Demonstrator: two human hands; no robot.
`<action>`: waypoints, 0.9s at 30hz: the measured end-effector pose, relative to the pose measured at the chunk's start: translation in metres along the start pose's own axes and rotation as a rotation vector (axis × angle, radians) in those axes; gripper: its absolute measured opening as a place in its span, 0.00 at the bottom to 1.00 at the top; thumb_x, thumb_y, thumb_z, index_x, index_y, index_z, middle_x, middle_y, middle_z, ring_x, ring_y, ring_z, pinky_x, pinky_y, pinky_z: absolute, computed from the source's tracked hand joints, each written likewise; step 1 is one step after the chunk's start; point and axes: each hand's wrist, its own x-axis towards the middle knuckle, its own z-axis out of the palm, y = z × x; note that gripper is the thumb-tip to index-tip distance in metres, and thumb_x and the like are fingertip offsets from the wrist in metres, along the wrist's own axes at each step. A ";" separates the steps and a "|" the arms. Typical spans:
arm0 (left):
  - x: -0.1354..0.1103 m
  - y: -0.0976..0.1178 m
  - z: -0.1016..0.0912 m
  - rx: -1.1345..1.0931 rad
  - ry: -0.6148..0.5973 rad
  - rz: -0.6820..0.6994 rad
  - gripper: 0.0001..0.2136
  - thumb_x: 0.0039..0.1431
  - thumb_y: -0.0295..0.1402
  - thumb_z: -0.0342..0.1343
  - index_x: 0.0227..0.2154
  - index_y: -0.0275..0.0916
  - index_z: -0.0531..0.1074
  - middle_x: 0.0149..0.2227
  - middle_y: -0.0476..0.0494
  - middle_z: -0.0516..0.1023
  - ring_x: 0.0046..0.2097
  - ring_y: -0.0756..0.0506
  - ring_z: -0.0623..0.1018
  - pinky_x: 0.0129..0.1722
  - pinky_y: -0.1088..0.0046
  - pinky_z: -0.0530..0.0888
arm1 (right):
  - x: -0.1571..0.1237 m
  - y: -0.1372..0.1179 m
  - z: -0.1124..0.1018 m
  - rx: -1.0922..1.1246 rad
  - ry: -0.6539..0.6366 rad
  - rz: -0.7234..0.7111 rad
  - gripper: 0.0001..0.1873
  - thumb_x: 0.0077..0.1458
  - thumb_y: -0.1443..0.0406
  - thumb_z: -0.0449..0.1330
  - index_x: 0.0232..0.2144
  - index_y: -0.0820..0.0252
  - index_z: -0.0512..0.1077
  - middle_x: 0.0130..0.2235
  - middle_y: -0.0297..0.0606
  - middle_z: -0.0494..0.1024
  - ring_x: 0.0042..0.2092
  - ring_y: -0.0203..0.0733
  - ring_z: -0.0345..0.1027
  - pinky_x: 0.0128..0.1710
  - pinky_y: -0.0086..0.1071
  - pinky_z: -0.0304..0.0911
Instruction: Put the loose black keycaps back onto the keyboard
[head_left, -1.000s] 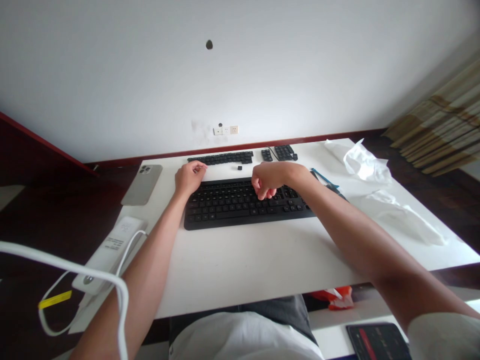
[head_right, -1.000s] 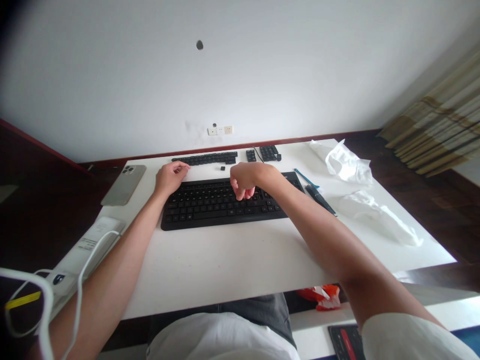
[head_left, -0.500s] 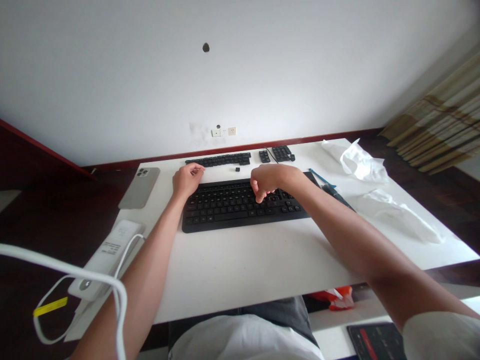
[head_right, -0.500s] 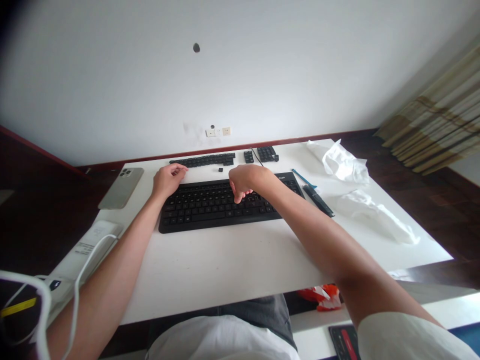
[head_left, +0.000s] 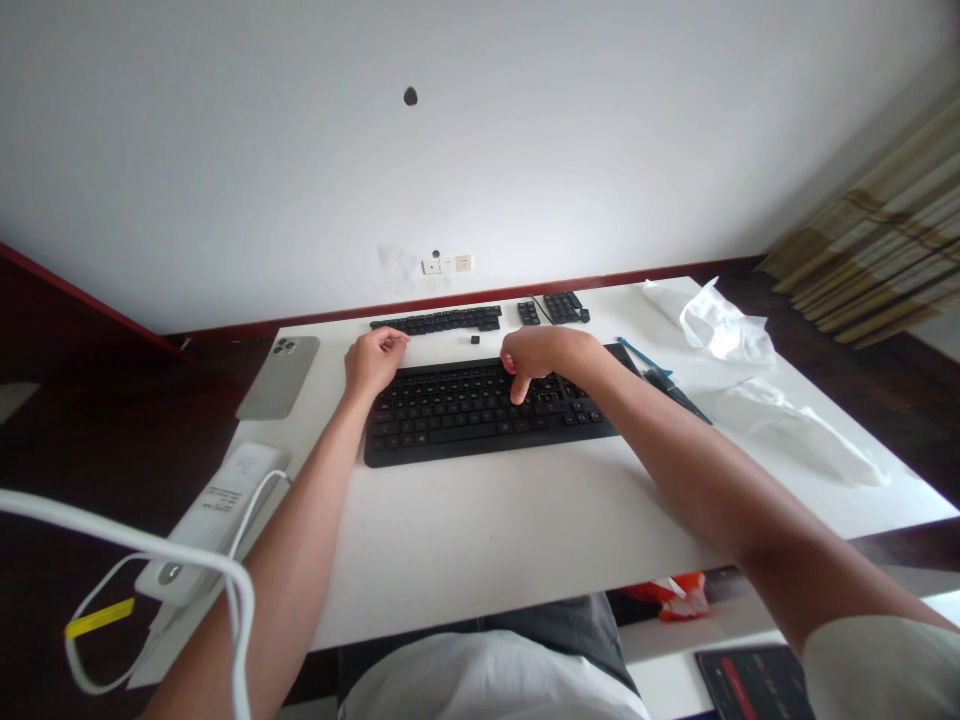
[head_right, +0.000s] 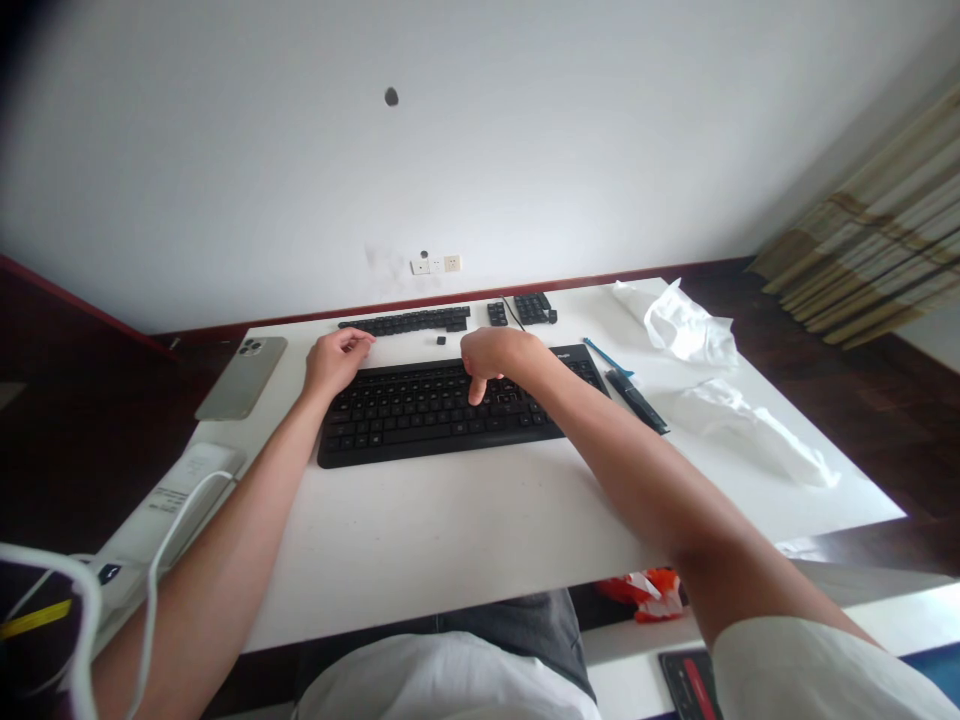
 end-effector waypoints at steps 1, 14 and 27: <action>0.000 0.000 0.000 0.002 -0.001 0.003 0.11 0.59 0.41 0.56 0.38 0.47 0.82 0.35 0.50 0.83 0.37 0.45 0.78 0.38 0.72 0.68 | 0.001 0.002 0.000 0.008 0.005 -0.004 0.22 0.43 0.57 0.77 0.41 0.58 0.82 0.41 0.43 0.82 0.40 0.55 0.77 0.36 0.38 0.67; -0.002 0.006 -0.003 0.057 -0.023 -0.004 0.11 0.60 0.40 0.55 0.38 0.47 0.82 0.35 0.49 0.83 0.38 0.44 0.78 0.38 0.71 0.68 | 0.008 0.021 0.002 0.059 0.133 -0.337 0.19 0.49 0.50 0.72 0.35 0.58 0.81 0.39 0.44 0.82 0.41 0.54 0.76 0.37 0.37 0.63; -0.001 0.004 -0.003 0.050 -0.022 0.008 0.10 0.61 0.41 0.56 0.38 0.48 0.82 0.36 0.50 0.83 0.39 0.44 0.79 0.39 0.71 0.68 | 0.054 0.019 0.023 0.084 0.712 -0.319 0.13 0.64 0.66 0.60 0.47 0.54 0.82 0.51 0.43 0.81 0.47 0.51 0.76 0.48 0.38 0.66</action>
